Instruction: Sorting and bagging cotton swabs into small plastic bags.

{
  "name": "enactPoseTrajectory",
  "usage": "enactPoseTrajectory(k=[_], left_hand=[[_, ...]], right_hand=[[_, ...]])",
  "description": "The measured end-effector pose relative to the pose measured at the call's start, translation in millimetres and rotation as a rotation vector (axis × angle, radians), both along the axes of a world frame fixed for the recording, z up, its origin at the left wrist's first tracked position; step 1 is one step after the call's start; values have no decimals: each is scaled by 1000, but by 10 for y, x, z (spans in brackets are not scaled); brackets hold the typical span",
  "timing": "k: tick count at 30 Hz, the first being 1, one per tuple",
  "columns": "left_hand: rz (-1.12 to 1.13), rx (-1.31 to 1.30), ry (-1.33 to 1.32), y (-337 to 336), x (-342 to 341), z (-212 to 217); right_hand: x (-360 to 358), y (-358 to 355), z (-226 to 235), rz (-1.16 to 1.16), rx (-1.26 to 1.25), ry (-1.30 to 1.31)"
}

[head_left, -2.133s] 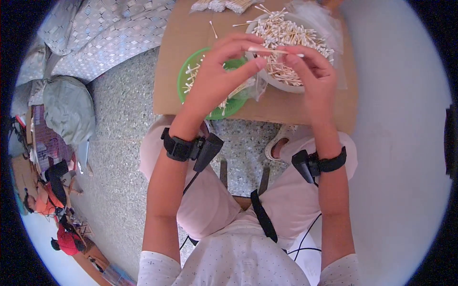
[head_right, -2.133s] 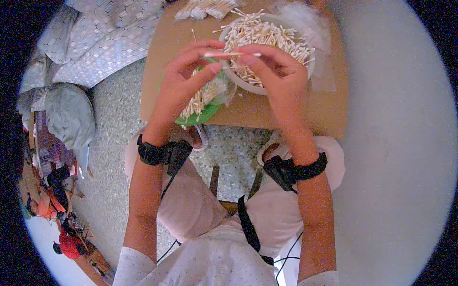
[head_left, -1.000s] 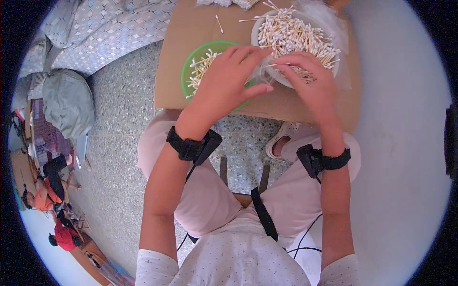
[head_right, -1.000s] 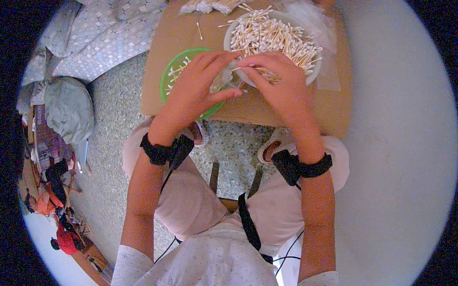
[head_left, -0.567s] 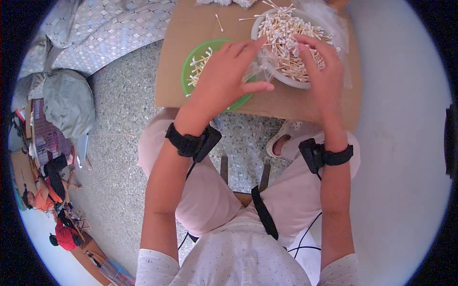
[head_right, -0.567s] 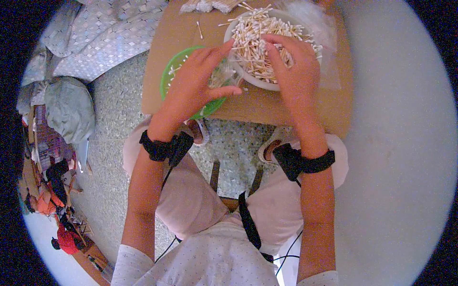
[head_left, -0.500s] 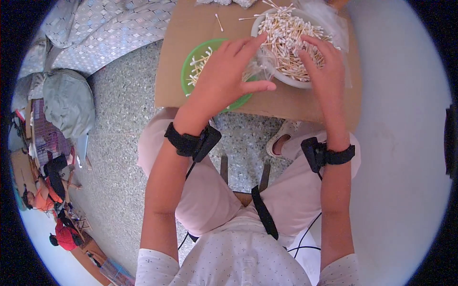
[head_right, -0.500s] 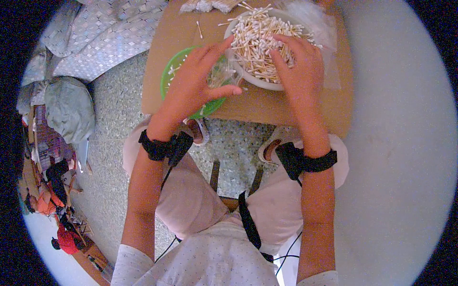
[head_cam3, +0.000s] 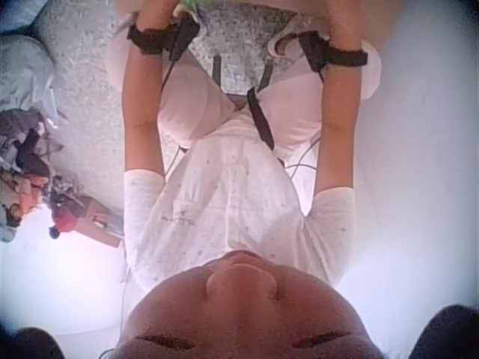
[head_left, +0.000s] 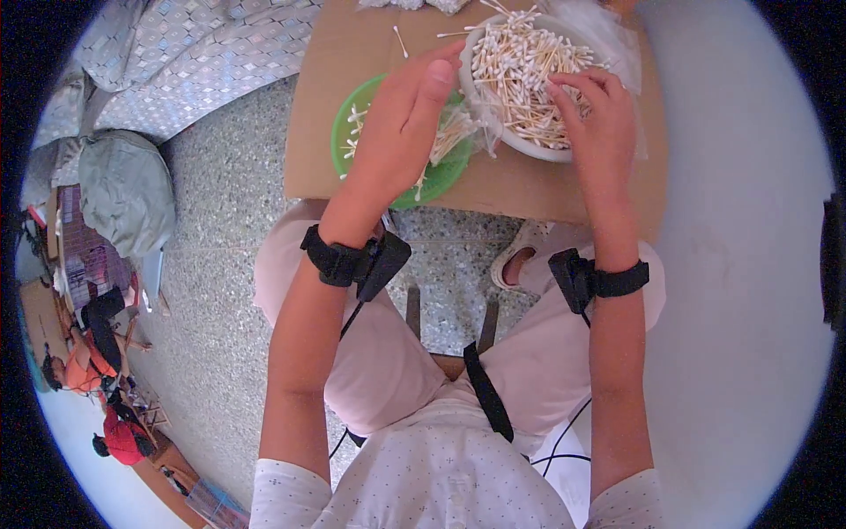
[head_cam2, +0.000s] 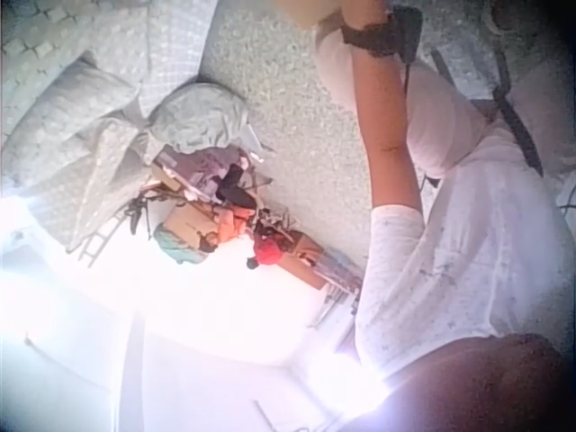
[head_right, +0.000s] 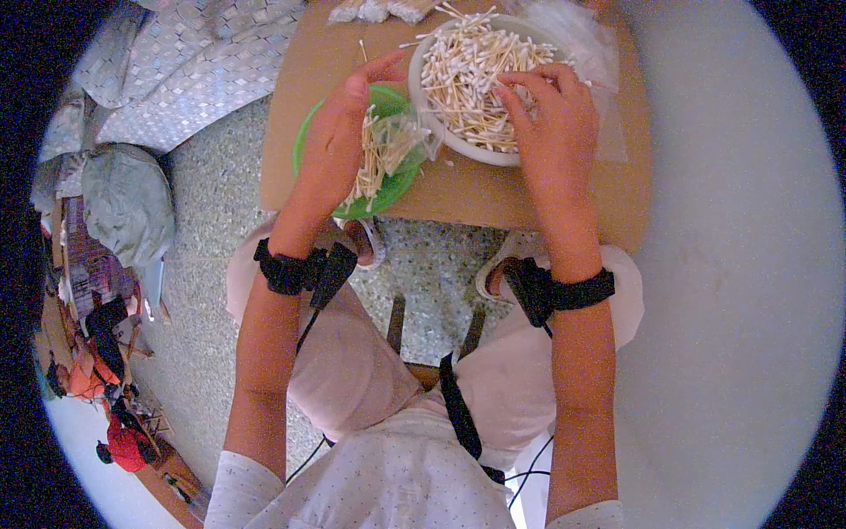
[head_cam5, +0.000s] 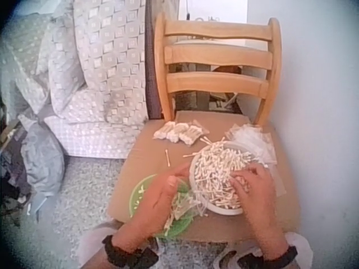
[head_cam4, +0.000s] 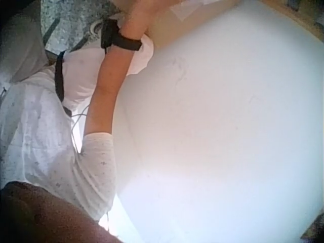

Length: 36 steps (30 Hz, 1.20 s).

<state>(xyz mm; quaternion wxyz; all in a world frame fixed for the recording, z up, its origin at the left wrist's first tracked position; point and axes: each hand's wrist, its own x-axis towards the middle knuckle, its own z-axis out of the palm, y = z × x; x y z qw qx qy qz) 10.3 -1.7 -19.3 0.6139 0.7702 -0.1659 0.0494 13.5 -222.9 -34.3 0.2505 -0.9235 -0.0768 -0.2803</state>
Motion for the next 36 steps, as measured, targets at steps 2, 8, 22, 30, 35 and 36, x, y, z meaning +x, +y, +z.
enactPoseTrajectory(k=[2,8,22,30,35,36], left_hand=[[48,130,-97,42,19,-21],[157,432,-293,6,-3,32],[186,498,-375,-36,-10,2],[33,169,-99,-112,-37,0],[34,136,-105,-123,-39,28],[27,138,-99,-120,-38,27]], right_hand=[[-2,-13,12,39,212,214],[-7,59,-30,-33,10,70],[-55,192,82,73,277,82],[-180,427,75,357,456,248],[-160,411,63,371,534,225],[-161,410,64,368,536,223]])
